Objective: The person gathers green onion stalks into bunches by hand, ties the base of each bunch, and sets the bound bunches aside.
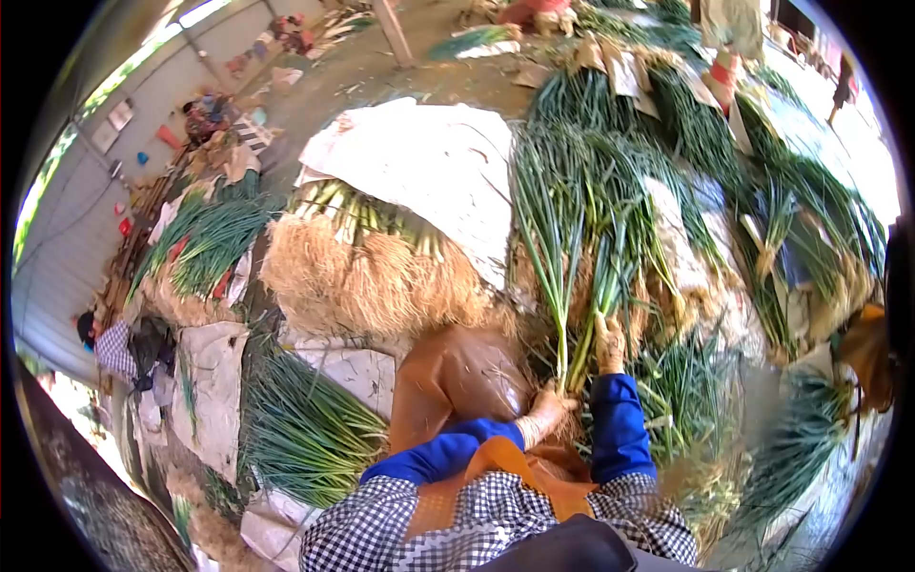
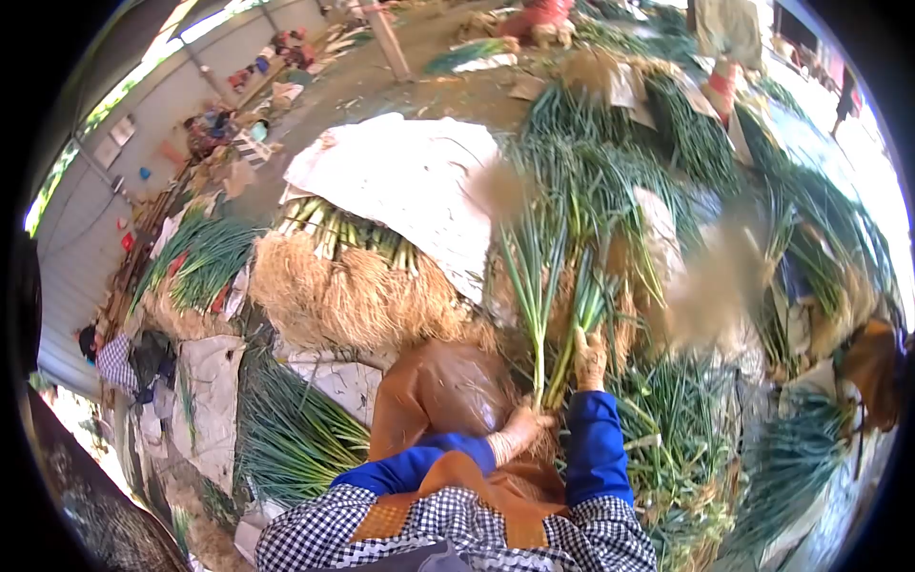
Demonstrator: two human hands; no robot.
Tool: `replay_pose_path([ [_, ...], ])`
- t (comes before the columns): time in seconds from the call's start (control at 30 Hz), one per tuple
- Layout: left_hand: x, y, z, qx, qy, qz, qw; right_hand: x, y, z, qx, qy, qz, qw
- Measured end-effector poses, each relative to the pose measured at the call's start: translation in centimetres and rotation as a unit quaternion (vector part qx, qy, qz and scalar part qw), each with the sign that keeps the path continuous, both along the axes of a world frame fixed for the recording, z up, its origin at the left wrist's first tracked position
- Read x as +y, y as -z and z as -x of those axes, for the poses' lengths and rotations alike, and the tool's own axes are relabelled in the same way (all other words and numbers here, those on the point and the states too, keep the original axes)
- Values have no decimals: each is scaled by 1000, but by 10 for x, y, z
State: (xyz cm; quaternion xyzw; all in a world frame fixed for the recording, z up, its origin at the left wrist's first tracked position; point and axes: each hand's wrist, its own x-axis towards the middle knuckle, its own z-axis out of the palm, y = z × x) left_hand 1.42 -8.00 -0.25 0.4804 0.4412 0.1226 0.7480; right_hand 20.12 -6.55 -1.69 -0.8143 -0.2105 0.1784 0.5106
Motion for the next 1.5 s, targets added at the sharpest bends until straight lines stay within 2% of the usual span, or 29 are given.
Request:
replay_pose_path([
  [0.03, 0, 9, 0, -41, -14, 33, 999, 4, 24, -8, -123, -9, 16, 992],
  [0.1, 5, 13, 1, -172, -26, 89, 981, 5, 10, 0, -135, 27, 3, 990],
  [0.13, 6, 12, 0, -152, -37, 99, 983, 9, 4, 11, -17, 100, -135, 986],
  [0.23, 7, 13, -1, -142, -49, 124, 981, 8, -11, 29, -120, 148, 18, 982],
  [0.27, 8, 13, 0, -152, -49, 135, 978, 5, -12, 31, -108, 99, 152, 977],
  [0.3, 10, 10, -1, -178, -72, 148, 970, -4, -15, 40, -147, 55, 82, 984],
  [0.37, 15, -12, 0, -165, -114, 159, 967, -34, -68, 77, 67, -87, -78, 991],
  [0.4, 21, -4, 0, -203, -84, 162, 962, -61, -77, 89, 111, -218, -33, 969],
  [0.43, 21, 5, 2, -240, -55, 173, 954, -90, -108, 93, 4, -399, 19, 917],
  [0.5, 22, -18, 2, -187, -51, 182, 964, -127, -135, 87, 111, -555, 119, 815],
  [0.53, 26, -18, -2, -174, -48, 195, 964, -135, -156, 71, 174, -553, 260, 772],
  [0.57, 23, -16, 0, -159, -47, 209, 964, -150, -120, 56, -125, -553, 393, 724],
  [0.6, 21, -9, 0, -166, -62, 188, 966, -166, -85, 42, -372, -493, 530, 582],
  [0.63, 23, -2, -1, -167, -53, 175, 969, -136, -98, 15, -103, -328, 537, 770],
  [0.67, 24, -11, -1, -163, -42, 188, 968, -141, -72, 8, -155, -217, 202, 942],
  [0.7, 24, -20, 0, -157, -35, 198, 967, -110, -104, 16, 114, -127, 65, 983],
  [0.73, 24, -13, 2, -156, -34, 176, 971, -85, -114, 20, 185, -132, 21, 974],
  [0.77, 24, -9, 4, -155, -34, 171, 972, -63, -88, 20, 113, -149, 29, 982],
  [0.8, 22, -5, 3, -155, -48, 151, 975, -46, -78, 21, -87, -205, 97, 970],
  [0.9, 27, -3, 6, -133, -36, 147, 979, -20, -71, 42, -156, -220, 229, 936],
  [0.93, 31, 0, 6, -161, -57, 180, 969, -27, -58, 47, -240, -241, 183, 922],
  [1.0, 30, 8, 7, -175, -103, 237, 950, -51, -83, 64, -125, -304, 141, 934],
  [1.03, 30, -27, 8, -161, -121, 356, 913, -66, -92, 72, -44, -351, 96, 931],
  [1.1, 32, -17, 11, -236, -85, 311, 917, -101, -129, 70, 187, -510, 54, 838],
  [1.13, 42, 14, 18, -308, -18, 416, 856, -111, -134, 58, 249, -501, 141, 817],
  [1.23, 37, -9, 11, -270, -95, 397, 872, -102, -64, 17, 198, -144, 75, 967],
  [1.3, 34, -19, 9, -311, -74, 405, 856, -67, -75, 11, 220, -87, 0, 972],
  [1.37, 35, -25, 10, -302, -51, 363, 880, -30, -79, 11, 113, -114, 96, 982],
  [1.5, 28, -21, -1, -157, 1, 3, 988, 7, -42, 19, -132, -29, 104, 985],
])
